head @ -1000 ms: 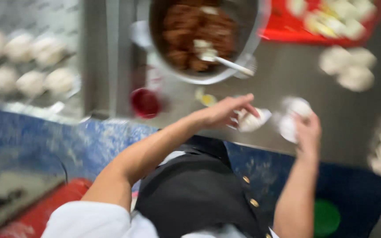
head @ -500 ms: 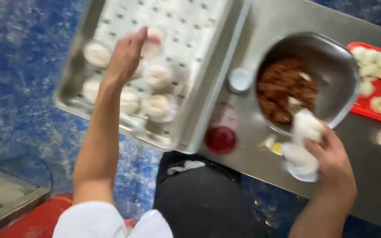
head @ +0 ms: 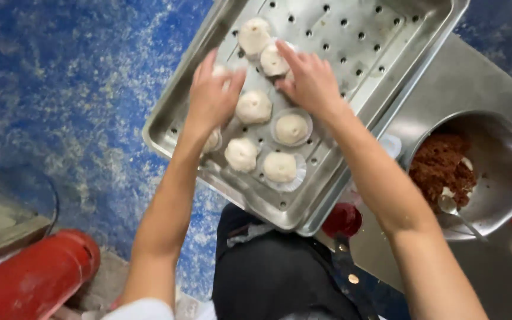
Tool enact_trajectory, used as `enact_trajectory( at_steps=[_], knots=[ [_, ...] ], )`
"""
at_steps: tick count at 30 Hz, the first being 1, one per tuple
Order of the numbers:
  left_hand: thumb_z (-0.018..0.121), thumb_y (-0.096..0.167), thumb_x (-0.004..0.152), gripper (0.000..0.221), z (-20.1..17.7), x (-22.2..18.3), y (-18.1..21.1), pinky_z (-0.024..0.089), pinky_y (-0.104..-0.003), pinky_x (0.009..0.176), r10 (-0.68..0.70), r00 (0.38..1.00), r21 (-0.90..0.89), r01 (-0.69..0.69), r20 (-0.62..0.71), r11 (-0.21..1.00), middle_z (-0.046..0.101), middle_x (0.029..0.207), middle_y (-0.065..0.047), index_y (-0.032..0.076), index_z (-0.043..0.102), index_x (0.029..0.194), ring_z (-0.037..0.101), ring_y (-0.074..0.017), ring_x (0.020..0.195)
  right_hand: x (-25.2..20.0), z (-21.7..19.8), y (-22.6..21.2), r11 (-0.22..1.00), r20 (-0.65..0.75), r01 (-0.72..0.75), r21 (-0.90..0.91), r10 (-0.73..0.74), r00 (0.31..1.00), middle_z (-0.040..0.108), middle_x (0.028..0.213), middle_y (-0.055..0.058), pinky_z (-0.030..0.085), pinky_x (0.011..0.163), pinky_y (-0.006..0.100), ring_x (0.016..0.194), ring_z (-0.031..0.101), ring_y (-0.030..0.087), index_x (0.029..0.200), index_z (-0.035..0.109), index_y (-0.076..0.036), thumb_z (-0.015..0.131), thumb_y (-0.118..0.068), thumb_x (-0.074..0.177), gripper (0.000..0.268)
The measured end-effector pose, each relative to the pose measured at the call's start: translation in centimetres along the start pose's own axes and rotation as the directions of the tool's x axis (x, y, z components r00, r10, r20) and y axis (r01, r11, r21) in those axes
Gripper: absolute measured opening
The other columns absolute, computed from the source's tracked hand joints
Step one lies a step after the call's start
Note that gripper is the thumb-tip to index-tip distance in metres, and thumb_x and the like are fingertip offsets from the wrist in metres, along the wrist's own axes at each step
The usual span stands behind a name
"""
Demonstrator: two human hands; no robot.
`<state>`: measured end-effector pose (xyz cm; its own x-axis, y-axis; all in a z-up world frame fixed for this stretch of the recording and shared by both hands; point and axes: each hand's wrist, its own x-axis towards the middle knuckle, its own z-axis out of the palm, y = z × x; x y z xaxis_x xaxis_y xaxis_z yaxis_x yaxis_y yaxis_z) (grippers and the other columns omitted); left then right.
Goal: Fill and fold dough to prepare siopao or steamed buns.
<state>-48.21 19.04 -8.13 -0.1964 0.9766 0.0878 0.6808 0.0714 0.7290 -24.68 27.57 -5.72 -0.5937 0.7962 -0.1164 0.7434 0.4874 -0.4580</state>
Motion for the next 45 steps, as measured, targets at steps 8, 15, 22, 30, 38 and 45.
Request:
enact_trajectory(
  at_steps=[8, 15, 22, 30, 38, 45],
  knots=[
    [0.069, 0.037, 0.099, 0.032, -0.7, -2.4, 0.7, 0.032, -0.049, 0.122, -0.177, 0.984, -0.149, 0.180, 0.030, 0.972, 0.037, 0.158, -0.032, 0.008, 0.081, 0.105, 0.039, -0.0469, 0.144, -6.2, 0.6, 3.5, 0.985, -0.313, 0.059, 0.162, -0.006, 0.950, 0.065, 0.136, 0.021, 0.052, 0.105, 0.045, 0.125, 0.061, 0.040, 0.141, 0.057, -0.003, 0.081, -0.010, 0.090, 0.057],
    [0.071, 0.033, 0.098, 0.030, -2.0, -2.6, 4.1, 0.025, -0.053, 0.123, -0.137, 0.990, -0.036, 0.138, 0.027, 0.990, 0.029, 0.160, -0.033, 0.010, 0.080, 0.113, 0.027, -0.0506, 0.148, -6.8, 0.5, 2.9, 0.992, -0.277, -0.048, 0.115, 0.078, 0.958, 0.067, 0.131, 0.018, 0.051, 0.105, 0.044, 0.123, 0.063, 0.040, 0.133, 0.062, -0.002, 0.082, -0.015, 0.089, 0.051],
    [0.066, 0.022, 0.105, 0.031, -2.7, -4.6, 5.1, 0.024, -0.054, 0.129, -0.041, 0.998, -0.216, 0.032, -0.039, 0.976, 0.021, 0.167, -0.031, 0.007, 0.071, 0.132, 0.022, -0.0483, 0.158, -5.6, -0.3, 1.0, 0.971, -0.376, -0.045, -0.233, -0.048, 0.925, 0.054, 0.145, 0.028, 0.036, 0.103, 0.060, 0.133, 0.043, 0.054, 0.144, 0.056, 0.004, 0.082, -0.032, 0.083, 0.076],
    [0.058, 0.021, 0.109, 0.031, -2.4, -7.8, 4.0, 0.033, -0.051, 0.131, -0.060, 0.993, -0.436, 0.010, -0.102, 0.900, 0.030, 0.168, -0.024, 0.005, 0.065, 0.135, 0.034, -0.0409, 0.159, 0.0, 0.7, -0.1, 0.999, -0.274, -0.030, 0.024, 0.036, 0.961, 0.056, 0.154, 0.019, 0.044, 0.123, 0.047, 0.143, 0.053, 0.040, 0.148, 0.055, -0.005, 0.081, -0.022, 0.102, 0.056],
    [0.052, 0.016, 0.109, 0.027, -1.7, -9.9, 4.3, 0.044, -0.042, 0.122, -0.157, 0.980, -0.669, 0.037, -0.120, 0.743, 0.054, 0.148, -0.017, 0.005, 0.067, 0.128, 0.055, -0.0325, 0.141, 1.8, 2.4, -1.7, 0.983, -0.178, -0.169, -0.077, 0.153, 0.972, 0.061, 0.124, 0.025, 0.050, 0.098, 0.048, 0.117, 0.059, 0.044, 0.137, 0.057, 0.003, 0.090, -0.026, 0.088, 0.066],
    [0.057, 0.008, 0.106, 0.021, -2.0, -9.6, 5.5, 0.051, -0.038, 0.108, -0.126, 0.991, -0.655, 0.065, -0.046, 0.753, 0.066, 0.130, -0.017, 0.001, 0.069, 0.121, 0.065, -0.0300, 0.123, -1.1, -2.4, -5.6, 0.979, -0.300, 0.075, -0.190, -0.130, 0.945, 0.061, 0.130, 0.026, 0.048, 0.095, 0.049, 0.115, 0.058, 0.046, 0.138, 0.058, 0.008, 0.086, -0.025, 0.090, 0.065]
  ],
)
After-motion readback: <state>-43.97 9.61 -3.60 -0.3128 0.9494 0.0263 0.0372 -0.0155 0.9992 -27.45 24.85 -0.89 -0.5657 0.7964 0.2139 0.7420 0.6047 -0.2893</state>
